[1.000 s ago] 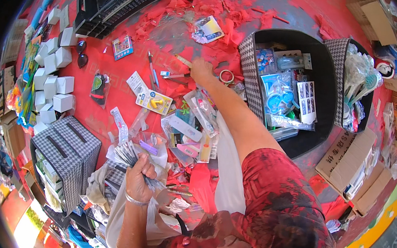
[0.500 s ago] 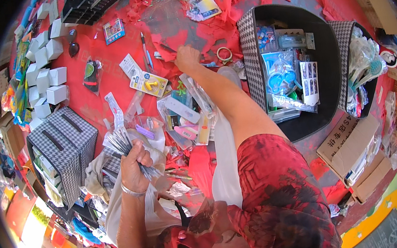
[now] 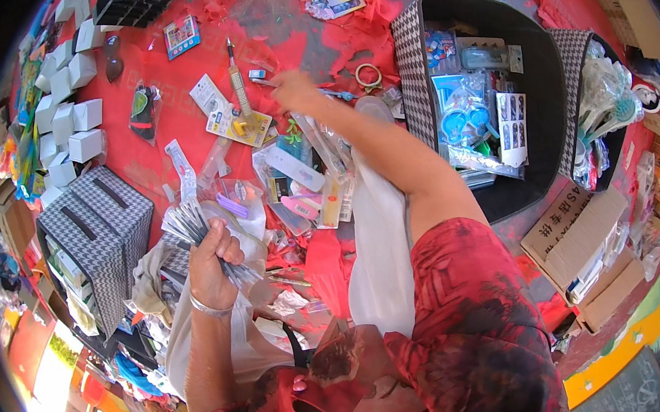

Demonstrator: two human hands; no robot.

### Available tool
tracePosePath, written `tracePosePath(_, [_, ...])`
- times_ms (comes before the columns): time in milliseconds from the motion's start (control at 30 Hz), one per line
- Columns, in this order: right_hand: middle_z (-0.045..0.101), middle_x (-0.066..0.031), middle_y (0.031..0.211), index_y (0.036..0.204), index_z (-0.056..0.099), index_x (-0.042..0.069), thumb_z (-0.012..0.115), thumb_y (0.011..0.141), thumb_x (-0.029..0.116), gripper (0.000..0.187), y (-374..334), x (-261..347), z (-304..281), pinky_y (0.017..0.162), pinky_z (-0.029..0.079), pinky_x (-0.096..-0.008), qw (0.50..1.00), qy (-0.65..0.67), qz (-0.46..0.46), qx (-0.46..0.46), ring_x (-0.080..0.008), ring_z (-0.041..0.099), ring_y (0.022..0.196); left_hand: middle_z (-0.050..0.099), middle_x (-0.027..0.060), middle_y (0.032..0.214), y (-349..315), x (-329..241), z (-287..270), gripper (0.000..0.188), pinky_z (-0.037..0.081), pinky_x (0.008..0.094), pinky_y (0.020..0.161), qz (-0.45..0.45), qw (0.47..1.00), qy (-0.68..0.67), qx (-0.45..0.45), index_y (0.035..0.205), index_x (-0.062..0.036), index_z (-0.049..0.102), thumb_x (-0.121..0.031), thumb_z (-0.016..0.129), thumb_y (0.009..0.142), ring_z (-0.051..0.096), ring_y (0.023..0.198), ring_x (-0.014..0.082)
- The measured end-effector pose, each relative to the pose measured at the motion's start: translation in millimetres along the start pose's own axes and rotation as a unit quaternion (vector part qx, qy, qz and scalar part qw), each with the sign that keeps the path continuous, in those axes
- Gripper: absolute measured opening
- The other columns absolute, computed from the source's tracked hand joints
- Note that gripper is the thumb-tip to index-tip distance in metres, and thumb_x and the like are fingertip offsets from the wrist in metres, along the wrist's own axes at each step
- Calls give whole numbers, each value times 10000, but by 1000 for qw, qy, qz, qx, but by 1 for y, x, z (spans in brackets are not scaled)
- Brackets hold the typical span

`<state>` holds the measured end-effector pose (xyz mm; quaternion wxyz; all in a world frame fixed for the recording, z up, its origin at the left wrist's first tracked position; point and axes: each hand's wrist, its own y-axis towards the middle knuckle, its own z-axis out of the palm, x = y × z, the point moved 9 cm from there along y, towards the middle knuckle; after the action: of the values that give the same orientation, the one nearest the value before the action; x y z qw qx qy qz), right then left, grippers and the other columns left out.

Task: The person sits on the floor and sorts stationery items from a pile. They pick up pens, pencils, and small packages, inspect them, and place them into a nearby basket.

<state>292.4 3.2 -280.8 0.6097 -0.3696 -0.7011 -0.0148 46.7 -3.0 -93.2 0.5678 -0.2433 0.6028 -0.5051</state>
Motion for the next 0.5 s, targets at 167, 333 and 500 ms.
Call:
tracePosePath(167, [628, -161, 904, 870, 634, 25, 588, 720, 175, 217, -16, -44, -120, 670, 504, -386, 905, -395, 125, -101, -290, 619, 845, 296, -65, 542, 0, 0, 0, 93, 248, 186, 444, -4, 1000, -3, 5, 831, -97, 487, -180, 491, 872, 292, 471, 39])
tracePosePath(333, [628, -156, 912, 858, 637, 25, 620, 716, 200, 226, -37, -75, -119, 645, 497, -383, 877, -456, 141, -62, -263, 625, 813, 307, -64, 540, -1, 2, 3, 90, 244, 189, 440, -8, 1000, -12, 2, 814, -104, 486, -175, 499, 868, 289, 467, 40])
tracePosePath(500, [635, -108, 856, 900, 601, 5, 581, 786, 212, 238, -12, -47, -118, 565, 476, -330, 998, -4, 36, -61, -204, 609, 669, 312, -65, 541, -1, 0, 1, 87, 248, 188, 442, -6, 1000, -8, -8, 812, -103, 486, -170, 511, 860, 293, 468, 39])
